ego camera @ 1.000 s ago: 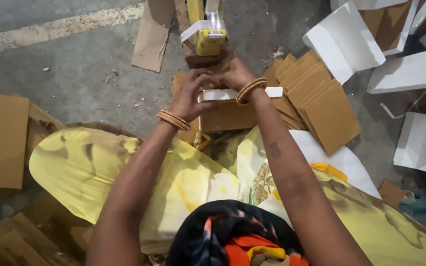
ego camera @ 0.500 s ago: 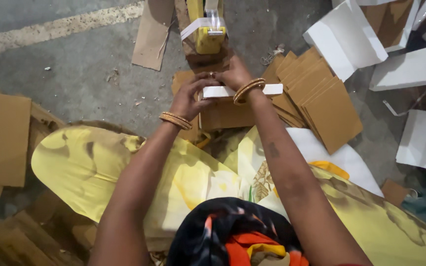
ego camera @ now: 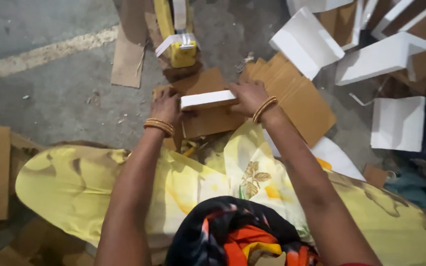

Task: The person assembles small white cardboard boxes by folding flaps and securing them with a handheld tape dispenser. The person repeatedly picks up flat pieces, folds them into box shapes, and applies tape to seal the edges.

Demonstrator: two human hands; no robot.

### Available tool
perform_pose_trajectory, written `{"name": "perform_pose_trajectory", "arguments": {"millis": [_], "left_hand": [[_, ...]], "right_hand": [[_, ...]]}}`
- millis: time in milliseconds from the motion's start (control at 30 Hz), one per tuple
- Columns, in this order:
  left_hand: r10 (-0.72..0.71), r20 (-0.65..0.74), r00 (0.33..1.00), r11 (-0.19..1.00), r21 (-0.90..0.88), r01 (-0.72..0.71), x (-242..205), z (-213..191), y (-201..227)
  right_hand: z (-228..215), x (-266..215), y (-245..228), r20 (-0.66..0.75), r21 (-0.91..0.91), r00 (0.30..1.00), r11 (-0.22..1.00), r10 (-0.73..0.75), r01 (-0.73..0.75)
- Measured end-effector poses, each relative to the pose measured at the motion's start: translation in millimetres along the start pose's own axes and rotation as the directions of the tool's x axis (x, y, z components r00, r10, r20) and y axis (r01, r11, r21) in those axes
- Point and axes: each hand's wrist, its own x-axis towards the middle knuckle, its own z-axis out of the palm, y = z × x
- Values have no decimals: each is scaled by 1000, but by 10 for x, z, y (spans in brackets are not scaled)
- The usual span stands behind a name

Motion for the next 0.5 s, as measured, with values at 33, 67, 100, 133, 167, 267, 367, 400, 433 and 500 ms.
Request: {"name": "perform_pose_trajectory", "arguments": {"millis": [33,67,100,133,167,267,367,400,433,500], "left_hand": [[-5,44,999,1000,17,5,-8,-33,20],[-12,88,996,999,35,9,-22,-72,41],[-22,124,992,998,55,15,-21,-135,45],[1,118,993,1000,-8,0,-20,-204,37],[17,119,993,997,-71,-9,-60,-247,25],[33,99,995,999,-40,-29,-132,-316,5],[20,140,990,995,93,-33,-142,-223,70],[13,166,986,990,137,-36,-114,-175,93],[92,105,990,980,169,-109,-75,-122,112],[249,-5,968,940,242,-240,-58,-44,109]], "right_hand": [[-37,-87,16,87,-108,993,991,84,-75],[-81,-164,31,14,-73,999,997,41,-40],[-146,-199,42,-65,-45,998,999,-8,5],[-233,-229,46,-144,-20,988,998,-55,52],[-342,-247,44,-127,-105,992,994,-20,6],[-932,-116,-23,-126,-378,991,922,38,-84],[-1721,-164,-361,-263,-549,964,829,-51,-106],[-1961,-225,-511,-357,-517,914,856,-195,-20],[-2164,-299,-654,-377,-422,887,902,-268,93],[-2427,-541,-884,-378,249,893,903,-243,351]]}}
